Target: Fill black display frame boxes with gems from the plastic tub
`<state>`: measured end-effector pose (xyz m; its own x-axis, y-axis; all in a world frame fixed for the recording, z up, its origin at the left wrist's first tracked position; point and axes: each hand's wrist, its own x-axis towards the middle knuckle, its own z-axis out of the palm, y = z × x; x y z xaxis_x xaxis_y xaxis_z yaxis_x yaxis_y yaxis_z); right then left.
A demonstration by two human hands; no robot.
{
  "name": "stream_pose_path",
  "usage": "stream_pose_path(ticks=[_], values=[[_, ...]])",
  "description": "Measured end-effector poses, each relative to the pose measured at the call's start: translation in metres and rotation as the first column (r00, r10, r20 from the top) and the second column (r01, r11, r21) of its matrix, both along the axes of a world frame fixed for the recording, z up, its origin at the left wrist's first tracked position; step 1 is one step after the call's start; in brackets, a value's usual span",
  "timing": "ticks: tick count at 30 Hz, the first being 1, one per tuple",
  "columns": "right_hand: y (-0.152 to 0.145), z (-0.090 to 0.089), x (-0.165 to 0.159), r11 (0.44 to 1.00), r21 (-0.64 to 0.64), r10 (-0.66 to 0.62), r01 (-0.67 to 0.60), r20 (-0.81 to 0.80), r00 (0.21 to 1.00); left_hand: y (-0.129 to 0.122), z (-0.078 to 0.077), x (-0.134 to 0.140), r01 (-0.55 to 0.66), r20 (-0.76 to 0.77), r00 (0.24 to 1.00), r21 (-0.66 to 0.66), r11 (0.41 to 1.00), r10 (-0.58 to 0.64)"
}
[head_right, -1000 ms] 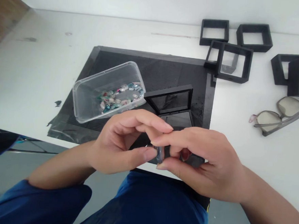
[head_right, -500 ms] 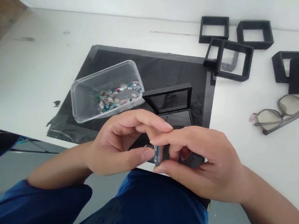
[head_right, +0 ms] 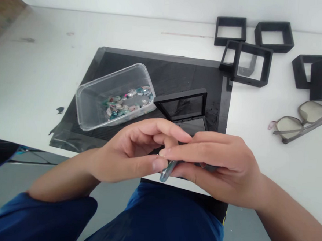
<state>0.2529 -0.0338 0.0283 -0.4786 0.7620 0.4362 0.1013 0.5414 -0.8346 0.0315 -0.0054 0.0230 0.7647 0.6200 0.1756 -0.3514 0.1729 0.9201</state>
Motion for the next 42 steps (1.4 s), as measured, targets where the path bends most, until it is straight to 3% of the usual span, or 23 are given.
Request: stream_pose_path(ticks=[11,16,21,36,42], values=[[0.0017,0.0014,-0.0004,1.000,-0.016,0.023,-0.024,-0.034,0.999,0.0013,0.0026,-0.0007,0.006,-0.053,0.999,0.024,1.000,-0.004],[0.0023,0.0046,0.0004,0.999,-0.023,0.027,-0.027,-0.005,1.000,0.0023,-0.0014,-0.0019,0.031,-0.099,0.995,0.105,0.994,-0.020],[0.0003,0.0065,-0.0013,0.999,-0.032,-0.025,0.026,0.031,0.999,0.0001,-0.0012,-0.0006,-0.073,-0.135,0.985,0.223,0.972,0.105],[-0.0074,0.0094,0.0011,0.990,-0.134,-0.032,0.034,0.023,0.999,0.0005,-0.0012,0.0004,-0.131,-0.100,0.980,0.316,0.940,0.170],[-0.0059,0.0092,-0.0009,0.986,-0.158,-0.049,0.049,0.006,0.999,0.0017,-0.0014,0.0025,-0.103,-0.056,0.990,0.309,0.945,0.126]])
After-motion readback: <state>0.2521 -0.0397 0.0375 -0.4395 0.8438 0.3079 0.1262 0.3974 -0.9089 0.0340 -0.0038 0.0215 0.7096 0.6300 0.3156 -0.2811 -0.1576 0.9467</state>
